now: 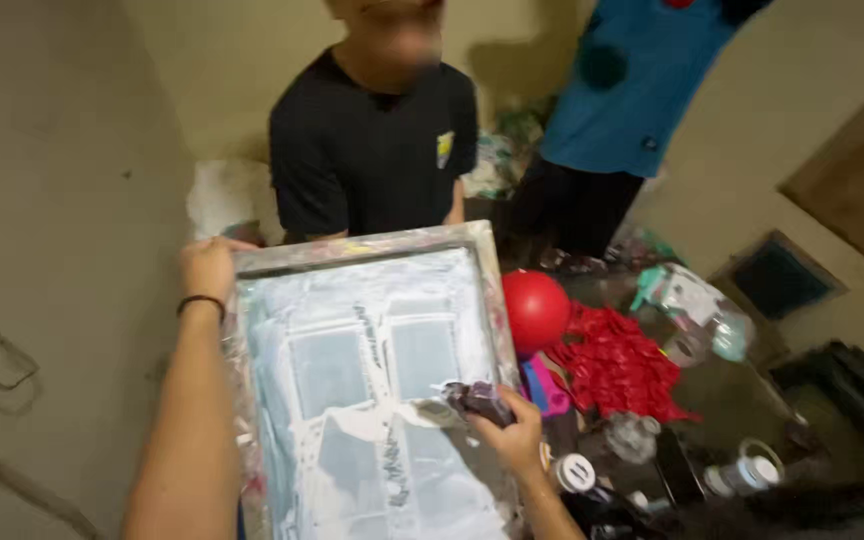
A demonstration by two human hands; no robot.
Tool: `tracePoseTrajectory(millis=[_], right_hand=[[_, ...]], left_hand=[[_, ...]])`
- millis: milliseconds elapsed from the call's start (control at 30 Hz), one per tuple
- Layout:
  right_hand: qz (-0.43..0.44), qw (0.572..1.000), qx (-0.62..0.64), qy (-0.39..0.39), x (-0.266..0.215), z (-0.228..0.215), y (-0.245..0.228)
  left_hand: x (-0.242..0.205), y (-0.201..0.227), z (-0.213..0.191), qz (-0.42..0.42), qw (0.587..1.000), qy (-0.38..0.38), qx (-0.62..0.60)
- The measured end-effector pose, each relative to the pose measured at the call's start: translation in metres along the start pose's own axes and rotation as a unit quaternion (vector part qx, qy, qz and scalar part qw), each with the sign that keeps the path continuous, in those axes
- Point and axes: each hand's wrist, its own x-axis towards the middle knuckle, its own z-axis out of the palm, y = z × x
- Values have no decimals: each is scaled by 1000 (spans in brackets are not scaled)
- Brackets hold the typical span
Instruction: The person uses a small scraper tool to spread white paint across a rectangular screen frame held by another person. The person repeatedly scrapes the paint to cover the surface while two others stand nearby.
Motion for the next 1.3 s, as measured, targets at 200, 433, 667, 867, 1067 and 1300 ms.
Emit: tracePoseTrajectory(millis=[200,433,667,867,1067,1300], right_hand=[[-270,934,-192,-132,40,-24,-146],[-368,846,-313,-225,56,1,-152],[-320,867,-323,-205,154,47,-144],[-286,867,-298,-277,177,74,-121],[-240,864,-307,-318,190,110,-93],[-208,866,-266,-368,99,80,-80]], left_hand=[[-56,86,-33,-55,998,13,-21],[-41,57,-22,-29,998,35,-48],[-52,47,-15,-23,999,23,-21],[-18,-24,26,-139,990,-27,27],[5,-140,77,-212,970,-63,101],[16,-215,110,-207,970,-55,113]])
